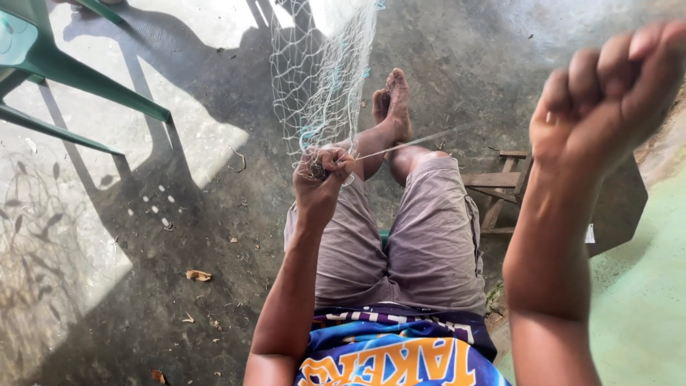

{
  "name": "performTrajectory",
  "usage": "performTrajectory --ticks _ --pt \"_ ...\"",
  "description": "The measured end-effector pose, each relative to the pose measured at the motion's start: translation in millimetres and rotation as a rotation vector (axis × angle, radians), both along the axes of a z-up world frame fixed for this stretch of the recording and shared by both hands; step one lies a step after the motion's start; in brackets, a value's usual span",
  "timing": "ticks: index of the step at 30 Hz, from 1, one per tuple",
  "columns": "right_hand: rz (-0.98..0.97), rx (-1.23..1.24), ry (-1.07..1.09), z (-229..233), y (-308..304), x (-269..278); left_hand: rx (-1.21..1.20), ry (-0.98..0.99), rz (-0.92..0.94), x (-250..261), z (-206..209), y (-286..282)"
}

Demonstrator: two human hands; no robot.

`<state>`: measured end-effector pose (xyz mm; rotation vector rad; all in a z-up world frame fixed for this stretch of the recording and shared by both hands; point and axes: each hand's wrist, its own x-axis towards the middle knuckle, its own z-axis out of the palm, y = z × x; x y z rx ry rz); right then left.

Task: Repairing a fishing net by threading a shuttle through the mesh and tying knots to fix holes or extend the net.

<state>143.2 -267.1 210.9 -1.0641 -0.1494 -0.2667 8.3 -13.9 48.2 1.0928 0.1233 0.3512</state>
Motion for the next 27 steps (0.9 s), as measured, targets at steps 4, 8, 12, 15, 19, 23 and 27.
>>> performTrajectory --ticks 4,8,12,15,19,23,27 --pt "0.313 0.04 0.011 -9 -10 -74 0.029 0.001 0.067 -2 0 -6" --pt "0.631 0.34 0.227 -55 -3 -154 0.152 0.054 0.13 -1 -9 -12" --pt "1.083 0.039 0.288 -76 24 -219 0.221 0.112 0.067 -9 7 -18" --pt "1.087 -0.54 -0.07 -88 40 -230 0.31 0.154 0.014 -16 13 -21" --pt "1.023 -0.629 -0.414 -95 59 -234 0.413 0.285 0.046 -16 20 -22" --pt "0.913 -1.167 -0.706 -134 67 -244 0.271 0.191 0.111 -16 5 -12" --pt "0.812 -1.161 -0.799 -125 55 -225 0.374 0.234 0.214 -23 3 -7"
